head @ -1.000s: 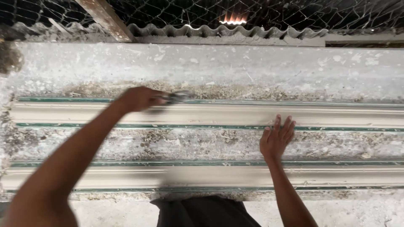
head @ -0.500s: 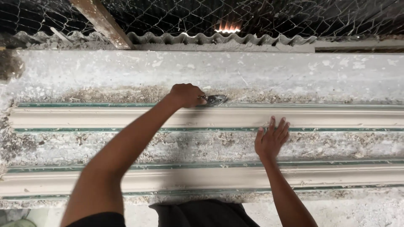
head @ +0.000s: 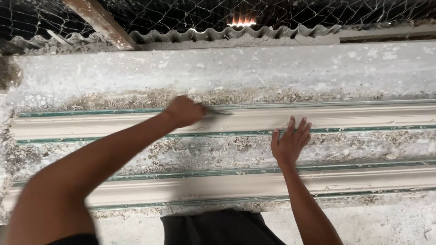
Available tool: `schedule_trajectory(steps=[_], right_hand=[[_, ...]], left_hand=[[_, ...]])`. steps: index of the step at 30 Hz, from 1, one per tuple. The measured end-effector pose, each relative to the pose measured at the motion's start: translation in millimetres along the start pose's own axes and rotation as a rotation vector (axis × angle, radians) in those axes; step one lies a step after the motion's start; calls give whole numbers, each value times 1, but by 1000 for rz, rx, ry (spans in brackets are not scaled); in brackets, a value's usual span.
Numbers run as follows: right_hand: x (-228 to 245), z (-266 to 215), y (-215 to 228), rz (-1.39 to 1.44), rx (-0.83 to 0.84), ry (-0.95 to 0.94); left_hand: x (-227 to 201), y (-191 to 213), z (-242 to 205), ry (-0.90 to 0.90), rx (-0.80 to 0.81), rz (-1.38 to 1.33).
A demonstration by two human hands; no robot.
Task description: Scraping excess plaster from crown moulding pieces using a putty knife
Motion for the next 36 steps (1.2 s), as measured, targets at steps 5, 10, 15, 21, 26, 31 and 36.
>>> schedule_trajectory(steps=[5,10,15,21,26,31,36], right_hand=[[-5,-5,1,53,38,-34],[-7,-8,-7,4,47,-57],[-2,0,-1,-19,38,-28],[1,-3,5,5,-32,-24],[-4,5,0,-67,-50,0],[2,1,8,-55,-63,18],[1,0,5,-46,-118,34]], left_hand=[[12,-20,5,-25,-99,34],[27,1,-30,-25,21,116],[-39,-26,90,-147,-222,60],[6,6,25,-53,-25,-8],[11,-26,47,-116,13,32],[-19,15,74,-197,-180,-30],[19,17,3,-119,41,86]])
Point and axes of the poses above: each hand's wrist, its own z-axis towards the middle knuckle, its own y-axis out of the back of the hand, x = y × z, the point moved 6 cm from there along z, towards the middle knuckle, and after that the axes turned 14 degrees about -x, right-handed, at the moved point
